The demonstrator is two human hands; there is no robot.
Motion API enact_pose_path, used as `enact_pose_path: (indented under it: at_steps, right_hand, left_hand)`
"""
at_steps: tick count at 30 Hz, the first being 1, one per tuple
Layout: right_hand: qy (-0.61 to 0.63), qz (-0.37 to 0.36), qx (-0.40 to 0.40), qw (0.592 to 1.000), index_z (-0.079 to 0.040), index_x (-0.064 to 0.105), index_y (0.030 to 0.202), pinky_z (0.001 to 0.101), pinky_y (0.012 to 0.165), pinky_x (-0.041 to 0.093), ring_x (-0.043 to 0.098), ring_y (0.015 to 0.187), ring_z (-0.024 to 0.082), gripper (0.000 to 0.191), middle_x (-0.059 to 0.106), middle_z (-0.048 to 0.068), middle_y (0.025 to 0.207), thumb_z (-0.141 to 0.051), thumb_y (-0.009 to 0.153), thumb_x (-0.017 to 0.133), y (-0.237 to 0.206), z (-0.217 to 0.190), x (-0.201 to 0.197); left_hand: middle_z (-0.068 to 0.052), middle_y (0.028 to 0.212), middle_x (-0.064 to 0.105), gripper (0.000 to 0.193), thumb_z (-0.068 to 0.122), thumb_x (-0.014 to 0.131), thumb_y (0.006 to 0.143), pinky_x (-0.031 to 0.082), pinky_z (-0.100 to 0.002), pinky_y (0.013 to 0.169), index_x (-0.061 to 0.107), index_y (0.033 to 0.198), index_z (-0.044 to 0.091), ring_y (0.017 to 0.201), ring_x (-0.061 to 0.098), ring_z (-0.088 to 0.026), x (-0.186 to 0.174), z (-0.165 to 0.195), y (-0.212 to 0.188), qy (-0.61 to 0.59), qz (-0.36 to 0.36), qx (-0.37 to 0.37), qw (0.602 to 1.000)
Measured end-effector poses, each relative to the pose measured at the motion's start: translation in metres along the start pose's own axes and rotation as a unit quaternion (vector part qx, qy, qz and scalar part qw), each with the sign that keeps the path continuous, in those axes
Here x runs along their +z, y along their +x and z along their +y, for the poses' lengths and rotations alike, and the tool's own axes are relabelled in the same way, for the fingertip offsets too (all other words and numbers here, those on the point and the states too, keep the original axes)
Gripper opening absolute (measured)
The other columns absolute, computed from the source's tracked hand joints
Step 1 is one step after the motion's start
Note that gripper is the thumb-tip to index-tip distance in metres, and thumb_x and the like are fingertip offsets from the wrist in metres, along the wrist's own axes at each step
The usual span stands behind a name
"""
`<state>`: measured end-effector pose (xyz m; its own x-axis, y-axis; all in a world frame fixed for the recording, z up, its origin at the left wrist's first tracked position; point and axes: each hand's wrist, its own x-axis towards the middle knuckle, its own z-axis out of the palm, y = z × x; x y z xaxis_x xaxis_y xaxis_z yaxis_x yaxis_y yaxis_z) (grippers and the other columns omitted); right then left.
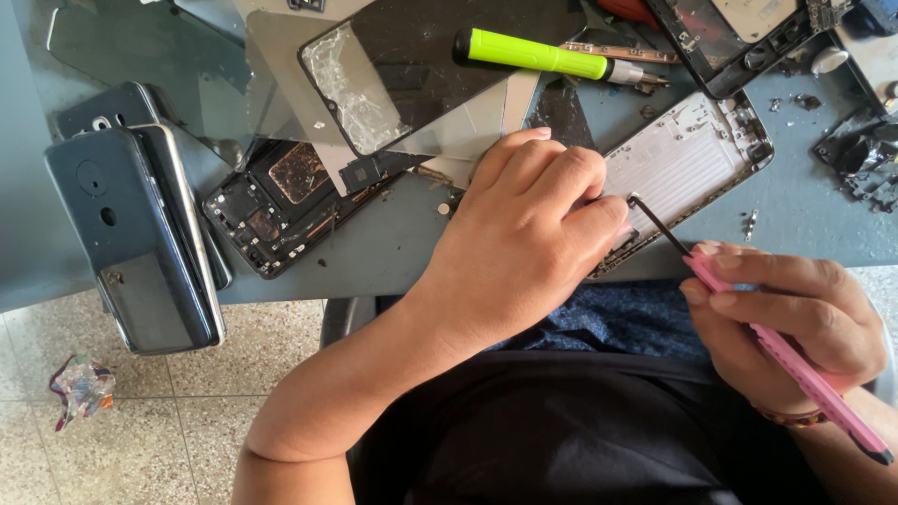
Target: The person uses a pink utility knife and a green screwdriver to scrape adhesive and remove small components from the interior of a disassembled smartphone. The person works on the phone's frame, carefully lifting and separating parts while the device remains open on the workbench.
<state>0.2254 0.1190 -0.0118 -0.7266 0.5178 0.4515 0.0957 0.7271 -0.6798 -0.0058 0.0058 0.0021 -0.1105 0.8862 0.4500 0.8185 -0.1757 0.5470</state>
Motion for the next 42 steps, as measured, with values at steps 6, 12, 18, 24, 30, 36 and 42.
enact_pose_path:
  at_steps: [6,12,18,24,30,36,42]
  right_hand:
    - [-0.032,-0.011,-0.014,0.999,-0.002,0.06,0.091,0.0355,0.084,0.064,0.075,0.098,0.029,0.03,0.069,0.019,0.104,0.01,0.075,0.082,0.003,-0.003,-0.002]
    - [-0.041,-0.007,-0.006,0.999,-0.004,0.06,0.093,0.03,0.078,0.063,0.074,0.096,0.025,0.03,0.07,0.019,0.107,0.008,0.078,0.083,-0.002,-0.001,-0.002]
    - [-0.04,0.003,0.012,0.999,-0.006,0.06,0.099,0.0274,0.081,0.063,0.076,0.096,0.023,0.03,0.071,0.016,0.11,0.003,0.086,0.085,-0.014,0.006,-0.005]
    - [-0.051,-0.001,0.014,0.999,-0.005,0.058,0.099,0.0276,0.079,0.062,0.075,0.095,0.023,0.031,0.07,0.017,0.111,0.002,0.086,0.085,-0.018,0.01,-0.008]
    - [-0.032,0.002,0.018,0.999,-0.006,0.057,0.101,0.0267,0.078,0.061,0.073,0.092,0.021,0.03,0.07,0.015,0.109,0.002,0.088,0.083,-0.022,0.017,-0.011]
    - [-0.02,0.005,0.018,1.0,-0.007,0.057,0.101,0.0265,0.079,0.06,0.073,0.092,0.02,0.03,0.072,0.016,0.11,0.002,0.089,0.082,-0.028,0.025,-0.012]
    - [-0.013,0.037,0.046,0.998,-0.006,0.057,0.106,0.0245,0.082,0.061,0.072,0.094,0.017,0.029,0.067,0.016,0.114,0.001,0.094,0.083,-0.04,0.024,-0.009]
  left_hand:
    - [-0.005,0.104,0.051,0.007,0.015,0.071,0.102,0.045,-0.049,0.114,0.068,0.101,0.009,0.107,0.058,-0.026,0.001,0.0,0.0,0.013,0.001,0.005,1.0]
    - [-0.005,0.106,0.051,0.013,0.012,0.073,0.101,0.045,-0.046,0.112,0.072,0.113,0.008,0.101,0.057,-0.023,-0.001,-0.001,0.0,0.008,-0.011,0.01,1.0]
    - [-0.006,0.109,0.053,0.019,0.016,0.075,0.101,0.044,-0.045,0.112,0.072,0.118,0.007,0.111,0.058,-0.027,0.0,0.0,0.0,0.003,0.002,0.005,1.0]
    - [-0.007,0.112,0.054,0.023,0.018,0.079,0.1,0.044,-0.046,0.112,0.069,0.118,0.006,0.113,0.058,-0.028,0.001,0.001,0.0,0.01,-0.003,0.001,1.0]
    - [-0.005,0.111,0.053,0.027,0.019,0.081,0.1,0.044,-0.046,0.113,0.069,0.121,0.006,0.106,0.057,-0.023,-0.001,0.001,0.0,0.003,-0.004,-0.001,1.0]
    - [-0.003,0.11,0.054,0.025,0.019,0.08,0.101,0.041,-0.047,0.116,0.071,0.121,0.007,0.106,0.057,-0.021,-0.001,0.003,0.0,0.023,0.002,0.001,1.0]
    - [-0.001,0.104,0.053,0.023,0.023,0.08,0.102,0.037,-0.047,0.118,0.072,0.118,0.008,0.106,0.056,-0.02,0.0,0.007,0.004,0.041,0.002,-0.027,0.999]
